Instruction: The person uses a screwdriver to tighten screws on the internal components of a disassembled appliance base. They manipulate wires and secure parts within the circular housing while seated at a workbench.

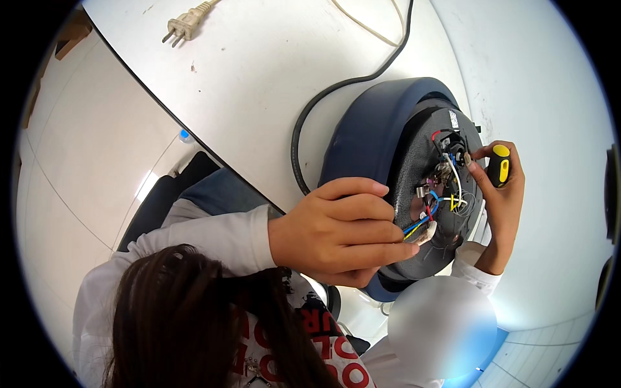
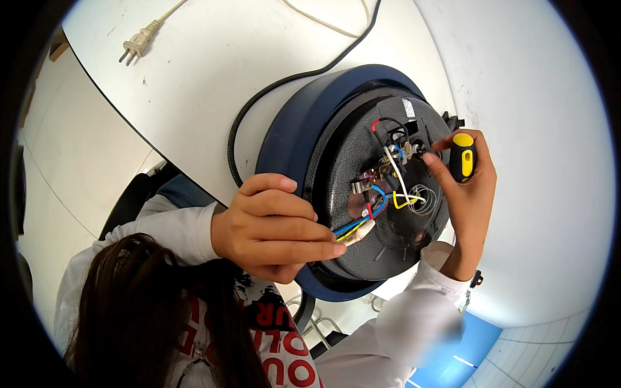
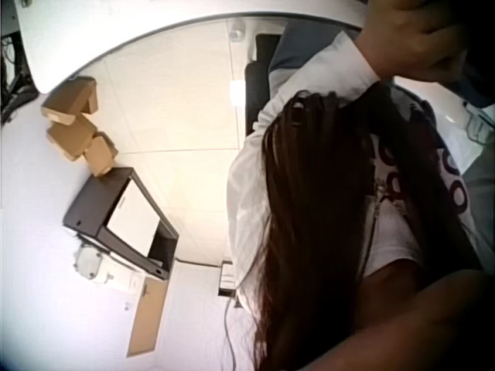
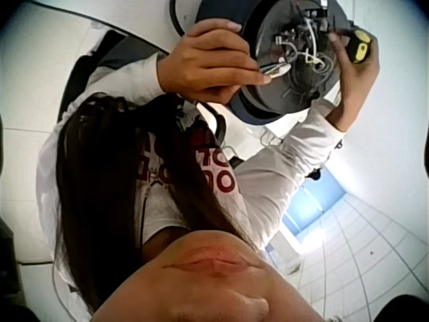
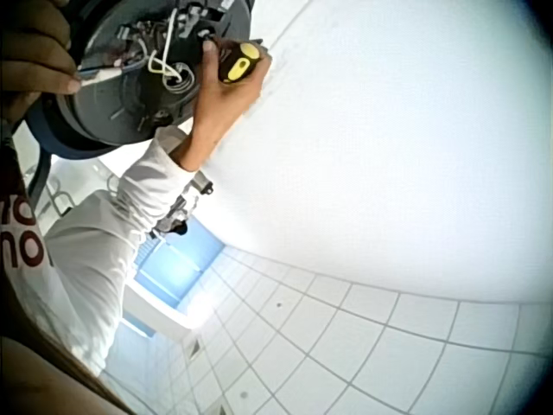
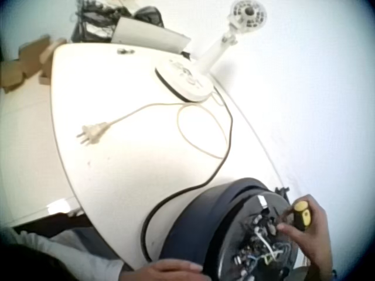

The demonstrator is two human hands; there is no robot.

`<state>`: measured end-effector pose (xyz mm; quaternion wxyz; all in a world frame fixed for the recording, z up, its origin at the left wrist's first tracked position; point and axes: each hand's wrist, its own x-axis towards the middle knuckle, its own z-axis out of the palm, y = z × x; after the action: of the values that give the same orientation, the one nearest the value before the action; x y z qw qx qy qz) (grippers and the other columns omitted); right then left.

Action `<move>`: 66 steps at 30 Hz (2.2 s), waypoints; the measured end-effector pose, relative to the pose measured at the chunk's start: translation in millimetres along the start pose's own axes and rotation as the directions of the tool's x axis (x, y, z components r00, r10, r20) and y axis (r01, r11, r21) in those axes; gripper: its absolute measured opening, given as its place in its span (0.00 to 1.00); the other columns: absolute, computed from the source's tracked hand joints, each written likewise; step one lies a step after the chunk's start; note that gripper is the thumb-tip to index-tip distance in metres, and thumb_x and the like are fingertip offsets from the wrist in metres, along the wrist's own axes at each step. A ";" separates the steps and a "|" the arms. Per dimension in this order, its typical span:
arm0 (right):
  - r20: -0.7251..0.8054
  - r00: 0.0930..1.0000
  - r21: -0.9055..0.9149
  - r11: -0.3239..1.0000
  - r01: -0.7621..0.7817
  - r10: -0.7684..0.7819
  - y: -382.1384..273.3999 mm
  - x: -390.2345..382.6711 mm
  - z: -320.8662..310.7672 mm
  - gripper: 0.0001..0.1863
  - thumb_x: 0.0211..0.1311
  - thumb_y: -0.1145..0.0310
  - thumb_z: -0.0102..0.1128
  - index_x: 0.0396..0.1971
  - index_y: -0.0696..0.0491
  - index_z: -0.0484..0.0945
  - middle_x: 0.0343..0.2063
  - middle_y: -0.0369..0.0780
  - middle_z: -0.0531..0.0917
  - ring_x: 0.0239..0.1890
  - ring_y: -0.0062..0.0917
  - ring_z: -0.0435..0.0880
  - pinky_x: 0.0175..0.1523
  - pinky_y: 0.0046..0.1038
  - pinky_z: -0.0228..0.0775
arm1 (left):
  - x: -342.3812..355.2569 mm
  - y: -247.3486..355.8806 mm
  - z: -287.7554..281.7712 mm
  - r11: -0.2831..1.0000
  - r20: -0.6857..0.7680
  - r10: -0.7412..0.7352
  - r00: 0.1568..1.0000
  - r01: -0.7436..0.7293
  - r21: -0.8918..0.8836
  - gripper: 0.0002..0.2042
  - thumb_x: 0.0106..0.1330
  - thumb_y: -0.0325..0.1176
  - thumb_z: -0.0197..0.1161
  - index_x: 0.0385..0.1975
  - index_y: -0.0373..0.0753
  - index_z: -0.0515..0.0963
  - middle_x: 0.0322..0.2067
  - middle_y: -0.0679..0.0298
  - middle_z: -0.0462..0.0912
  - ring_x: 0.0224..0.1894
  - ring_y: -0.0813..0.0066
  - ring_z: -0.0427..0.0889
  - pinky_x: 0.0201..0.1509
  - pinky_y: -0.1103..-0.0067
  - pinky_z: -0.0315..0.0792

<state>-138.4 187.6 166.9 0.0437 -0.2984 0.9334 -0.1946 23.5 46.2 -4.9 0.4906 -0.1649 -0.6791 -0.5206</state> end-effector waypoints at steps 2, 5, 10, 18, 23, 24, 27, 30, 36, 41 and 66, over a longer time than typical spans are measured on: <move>0.009 0.999 -0.019 0.999 -0.033 0.033 -0.6 0.5 0.3 0.15 0.51 0.80 0.68 0.36 0.56 0.72 0.29 0.35 0.81 0.35 0.18 0.78 0.45 0.19 0.69 | 0.0 0.3 0.1 1.000 0.000 -0.006 1.000 0.006 0.001 0.17 0.48 0.28 0.54 0.38 0.47 0.85 0.33 0.77 0.82 0.38 0.79 0.74 0.61 0.73 0.58; 0.026 0.998 -0.054 0.997 -0.058 0.060 -0.2 1.2 0.3 0.14 0.51 0.81 0.68 0.35 0.56 0.72 0.28 0.35 0.81 0.35 0.18 0.78 0.45 0.19 0.69 | 0.6 -0.1 -0.3 1.000 0.000 -0.004 1.000 0.004 0.004 0.17 0.49 0.28 0.54 0.37 0.47 0.85 0.33 0.77 0.82 0.38 0.79 0.74 0.61 0.73 0.58; 0.058 0.997 0.031 0.999 -0.044 0.042 3.9 0.8 -0.8 0.14 0.52 0.81 0.67 0.36 0.56 0.72 0.31 0.35 0.81 0.35 0.16 0.77 0.45 0.18 0.68 | 0.0 -0.7 0.5 1.000 0.005 -0.004 1.000 0.004 0.003 0.17 0.50 0.29 0.54 0.38 0.47 0.85 0.33 0.77 0.82 0.38 0.79 0.74 0.61 0.73 0.58; 0.074 0.997 0.010 1.000 -0.021 0.020 6.0 3.0 1.7 0.13 0.53 0.81 0.65 0.37 0.56 0.73 0.33 0.34 0.79 0.34 0.12 0.74 0.40 0.14 0.65 | -0.4 -0.3 1.5 1.000 -0.003 -0.006 1.000 0.006 0.005 0.16 0.51 0.29 0.54 0.38 0.47 0.85 0.33 0.77 0.82 0.38 0.79 0.74 0.61 0.73 0.59; 0.035 0.999 0.036 0.999 -0.040 0.039 1.4 2.9 3.0 0.13 0.52 0.81 0.66 0.35 0.56 0.73 0.30 0.35 0.81 0.36 0.17 0.78 0.46 0.19 0.69 | -1.7 1.2 -0.5 1.000 0.002 -0.011 1.000 0.011 -0.001 0.16 0.51 0.29 0.54 0.38 0.47 0.85 0.33 0.77 0.82 0.39 0.79 0.74 0.61 0.72 0.58; 0.023 0.999 0.046 0.998 -0.043 0.042 0.5 2.3 2.8 0.13 0.52 0.82 0.66 0.35 0.56 0.73 0.30 0.35 0.81 0.37 0.17 0.79 0.46 0.19 0.69 | -1.8 1.8 -1.0 1.000 0.003 -0.013 1.000 0.013 0.003 0.16 0.51 0.29 0.54 0.38 0.47 0.85 0.33 0.77 0.82 0.38 0.79 0.74 0.61 0.72 0.58; -0.016 0.998 0.087 0.995 -0.051 0.053 1.3 -3.1 -6.2 0.13 0.52 0.82 0.65 0.35 0.56 0.73 0.30 0.36 0.81 0.38 0.18 0.79 0.47 0.19 0.69 | -0.2 1.0 -2.0 1.000 0.019 -0.015 1.000 0.015 0.007 0.16 0.53 0.30 0.53 0.38 0.47 0.85 0.33 0.77 0.83 0.38 0.79 0.74 0.62 0.72 0.57; -0.109 0.989 0.100 0.991 -0.091 0.101 6.0 -16.2 -26.7 0.13 0.52 0.82 0.66 0.37 0.56 0.73 0.32 0.37 0.80 0.39 0.19 0.79 0.48 0.20 0.70 | 4.5 -0.3 -4.0 1.000 0.072 -0.011 0.997 0.009 0.030 0.15 0.55 0.31 0.53 0.39 0.47 0.85 0.33 0.76 0.84 0.37 0.79 0.74 0.64 0.72 0.56; -0.263 0.937 0.114 0.972 -0.205 0.229 33.5 -79.2 -62.8 0.16 0.51 0.84 0.65 0.38 0.56 0.71 0.31 0.37 0.78 0.38 0.20 0.79 0.46 0.19 0.69 | 9.9 1.9 -9.6 0.996 0.192 -0.036 0.981 0.019 0.089 0.14 0.56 0.33 0.55 0.39 0.47 0.85 0.34 0.75 0.85 0.37 0.79 0.75 0.64 0.73 0.55; -0.348 0.867 0.074 0.933 -0.353 0.356 98.2 -139.8 -66.2 0.22 0.47 0.85 0.67 0.42 0.53 0.70 0.30 0.36 0.82 0.36 0.20 0.78 0.45 0.20 0.69 | 21.1 6.5 -7.2 0.991 0.212 -0.057 0.976 0.030 0.130 0.11 0.62 0.38 0.53 0.35 0.44 0.83 0.33 0.71 0.86 0.37 0.74 0.76 0.66 0.70 0.52; -0.646 0.687 -0.064 0.873 -0.483 0.332 245.1 -162.6 40.7 0.25 0.50 0.73 0.67 0.48 0.44 0.68 0.36 0.37 0.85 0.36 0.39 0.83 0.35 0.35 0.73 | -5.1 1.3 -9.2 0.943 0.101 0.001 0.995 -0.034 0.330 0.17 0.63 0.41 0.43 0.47 0.42 0.71 0.22 0.64 0.79 0.40 0.66 0.68 0.65 0.53 0.47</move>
<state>-129.6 450.0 28.5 -0.2558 -0.0045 0.9538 -0.1573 31.4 40.1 -8.7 0.4816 -0.1116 -0.7790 -0.3856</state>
